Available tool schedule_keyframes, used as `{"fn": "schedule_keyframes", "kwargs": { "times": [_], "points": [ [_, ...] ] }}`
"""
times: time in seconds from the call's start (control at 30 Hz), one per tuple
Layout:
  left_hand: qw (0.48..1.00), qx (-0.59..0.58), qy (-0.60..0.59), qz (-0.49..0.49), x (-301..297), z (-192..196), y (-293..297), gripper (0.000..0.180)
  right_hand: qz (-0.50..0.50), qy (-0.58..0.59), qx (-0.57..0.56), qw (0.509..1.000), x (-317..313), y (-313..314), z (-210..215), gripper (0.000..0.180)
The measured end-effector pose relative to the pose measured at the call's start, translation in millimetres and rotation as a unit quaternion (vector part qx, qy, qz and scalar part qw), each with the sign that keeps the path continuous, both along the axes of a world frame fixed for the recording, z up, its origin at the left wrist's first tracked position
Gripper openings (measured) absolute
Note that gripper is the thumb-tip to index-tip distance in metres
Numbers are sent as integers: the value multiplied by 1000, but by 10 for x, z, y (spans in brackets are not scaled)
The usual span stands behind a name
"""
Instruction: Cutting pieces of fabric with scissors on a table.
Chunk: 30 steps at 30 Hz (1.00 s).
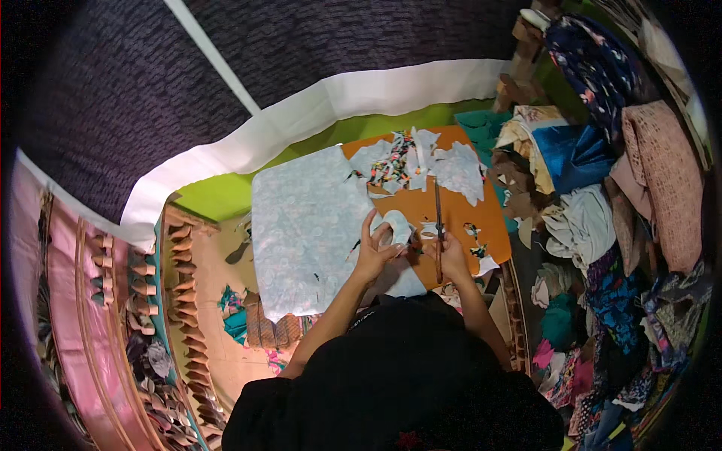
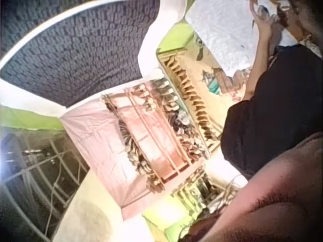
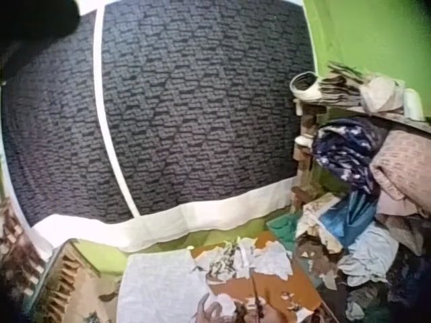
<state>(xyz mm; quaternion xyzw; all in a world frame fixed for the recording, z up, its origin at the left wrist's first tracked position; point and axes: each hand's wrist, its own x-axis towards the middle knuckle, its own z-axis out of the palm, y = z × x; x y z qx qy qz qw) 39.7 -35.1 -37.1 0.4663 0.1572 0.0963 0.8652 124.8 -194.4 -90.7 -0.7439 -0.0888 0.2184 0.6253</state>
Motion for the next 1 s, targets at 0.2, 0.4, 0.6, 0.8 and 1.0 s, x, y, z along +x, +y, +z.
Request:
{"fn": "schedule_keyframes", "kwargs": {
  "times": [0.2, 0.4, 0.6, 0.8, 1.0],
  "points": [
    [950, 272, -113, -102, 469, -327, -387, 72, -28, -40, 45, 998, 197, -88, 117, 29],
    [977, 152, -113, -93, 956, -334, -694, 67, -104, 0, 50, 993, 673, -371, 108, 34],
    [991, -133, 3, -7, 1627, -597, -511, 50, -45, -35, -82, 995, 1262, -389, 159, 31],
    [995, -95, 4, -4, 2365, -567, -362, 34, -67, -99, -80, 990, 2058, -347, -171, 31],
    [993, 83, 78, -11, 2292, -1113, -185, 33, -34, -78, -266, 960, 2276, -311, -177, 35]
  ]
}}
